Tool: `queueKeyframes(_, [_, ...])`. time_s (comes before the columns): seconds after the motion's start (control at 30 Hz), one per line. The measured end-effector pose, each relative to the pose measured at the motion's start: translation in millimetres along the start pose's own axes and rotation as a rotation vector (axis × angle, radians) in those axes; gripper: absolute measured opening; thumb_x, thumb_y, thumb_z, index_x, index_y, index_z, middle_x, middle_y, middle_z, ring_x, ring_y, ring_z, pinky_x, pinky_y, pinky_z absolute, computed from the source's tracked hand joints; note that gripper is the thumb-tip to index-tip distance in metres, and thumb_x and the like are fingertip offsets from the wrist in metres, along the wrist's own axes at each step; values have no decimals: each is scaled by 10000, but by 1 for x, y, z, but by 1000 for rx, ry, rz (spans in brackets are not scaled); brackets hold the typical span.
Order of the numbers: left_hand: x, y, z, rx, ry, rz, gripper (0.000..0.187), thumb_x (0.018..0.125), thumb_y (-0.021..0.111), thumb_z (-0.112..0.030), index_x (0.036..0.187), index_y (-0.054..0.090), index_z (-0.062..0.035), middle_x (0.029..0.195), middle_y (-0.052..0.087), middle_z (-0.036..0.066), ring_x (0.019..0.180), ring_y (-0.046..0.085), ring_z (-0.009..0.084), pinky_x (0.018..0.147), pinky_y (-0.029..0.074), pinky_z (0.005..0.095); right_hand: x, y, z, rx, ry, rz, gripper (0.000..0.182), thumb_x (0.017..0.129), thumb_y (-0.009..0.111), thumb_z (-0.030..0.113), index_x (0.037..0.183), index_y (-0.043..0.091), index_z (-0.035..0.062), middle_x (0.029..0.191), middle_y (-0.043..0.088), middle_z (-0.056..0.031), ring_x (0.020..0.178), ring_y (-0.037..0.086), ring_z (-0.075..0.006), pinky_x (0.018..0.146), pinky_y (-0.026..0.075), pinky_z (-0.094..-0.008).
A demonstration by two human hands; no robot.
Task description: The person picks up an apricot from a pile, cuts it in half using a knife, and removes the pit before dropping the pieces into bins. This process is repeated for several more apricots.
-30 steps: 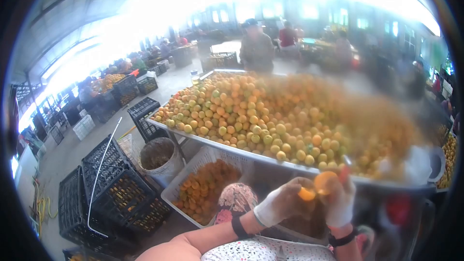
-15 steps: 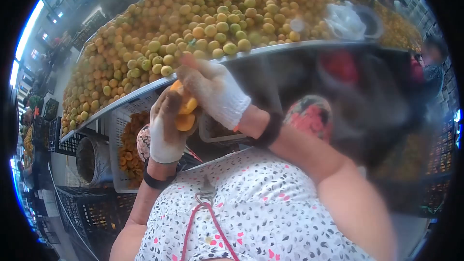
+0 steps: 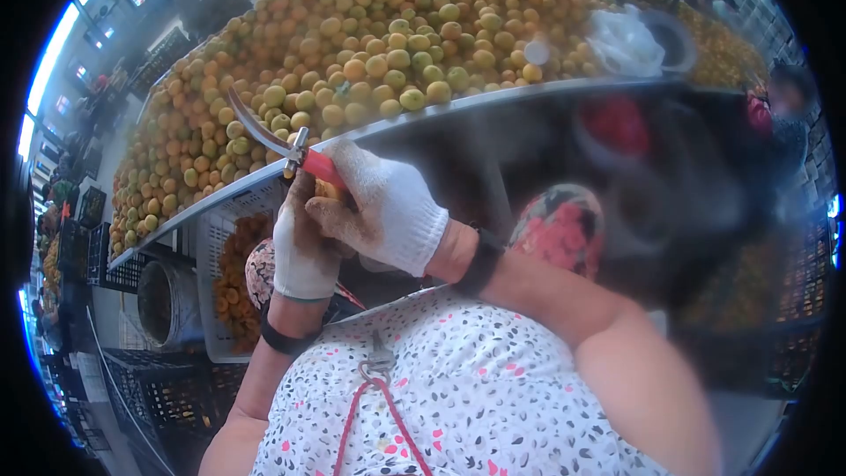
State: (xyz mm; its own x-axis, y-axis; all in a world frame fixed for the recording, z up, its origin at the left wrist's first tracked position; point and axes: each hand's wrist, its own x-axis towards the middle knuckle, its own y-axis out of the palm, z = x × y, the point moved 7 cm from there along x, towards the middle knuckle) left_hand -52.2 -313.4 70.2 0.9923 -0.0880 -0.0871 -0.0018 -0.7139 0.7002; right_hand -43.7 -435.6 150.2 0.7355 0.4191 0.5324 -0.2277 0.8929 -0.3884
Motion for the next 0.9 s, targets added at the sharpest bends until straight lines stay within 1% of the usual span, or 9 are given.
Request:
queueKeyframes(0.27, [-17,30,-14,270,57,54,374,1019,494,-372,1207,550,-53,937,654,98,736,659,206,621,541,312,9,-12,-12,149,37,-34,351,861,725,186,1089,509,29,875,634,-198,823,657,-371,671,506,-403])
queueKeyframes(0.43, [-21,37,-14,110,17,6,401,981,562,-356,1221,536,-35,939,664,154,793,681,229,693,579,340,0,-35,-14,520,259,-149,142,924,633,91,1014,560,7,846,626,-89,779,612,-138,657,489,-297])
queueKeyframes(0.5, [-25,41,-20,23,32,21,385,974,576,-313,1233,534,-31,967,669,164,858,691,247,700,590,354,0,-47,-13,564,117,-128,90,956,568,61,1021,593,3,869,624,-26,782,566,-81,662,474,-254])
queueKeyframes(0.53, [-27,41,-22,13,24,35,404,963,612,-324,1228,547,-26,994,669,126,884,671,210,747,579,331,-1,-55,-4,90,-128,-176,113,978,527,64,1015,621,15,853,629,-13,760,569,-65,638,462,-246])
queueKeyframes(0.57, [-19,33,-17,-36,52,25,434,944,634,-338,1229,546,-23,985,668,130,864,675,216,740,579,345,1,-58,11,-13,-73,-165,143,986,524,86,976,656,33,809,628,-11,727,564,-56,592,448,-216])
queueKeyframes(0.63, [-18,35,-13,-93,21,121,402,951,614,-293,1217,535,-3,1009,670,162,873,685,267,743,579,389,0,-64,-10,194,158,-235,165,989,522,97,1003,670,23,817,635,-37,723,581,-70,546,445,-196])
queueKeyframes(0.77, [-20,40,-13,-28,15,93,509,918,656,-338,1298,478,-49,931,629,136,731,643,237,600,523,329,5,-60,23,310,186,-179,231,1034,447,150,985,614,-2,776,617,-6,689,557,-74,590,441,-222])
queueKeyframes(0.87, [-24,44,-21,-47,92,77,538,936,643,-308,1371,441,-64,938,628,125,744,639,233,609,522,323,7,-64,56,-296,-390,-234,92,903,570,13,986,607,29,871,630,-58,710,598,-176,610,472,-271])
queueKeyframes(0.9, [-22,44,-21,-58,99,133,546,955,627,-290,1409,420,-69,956,633,105,776,643,217,635,533,317,6,-65,46,-326,-392,-202,149,859,593,-25,994,608,37,907,632,-69,738,610,-188,612,476,-279])
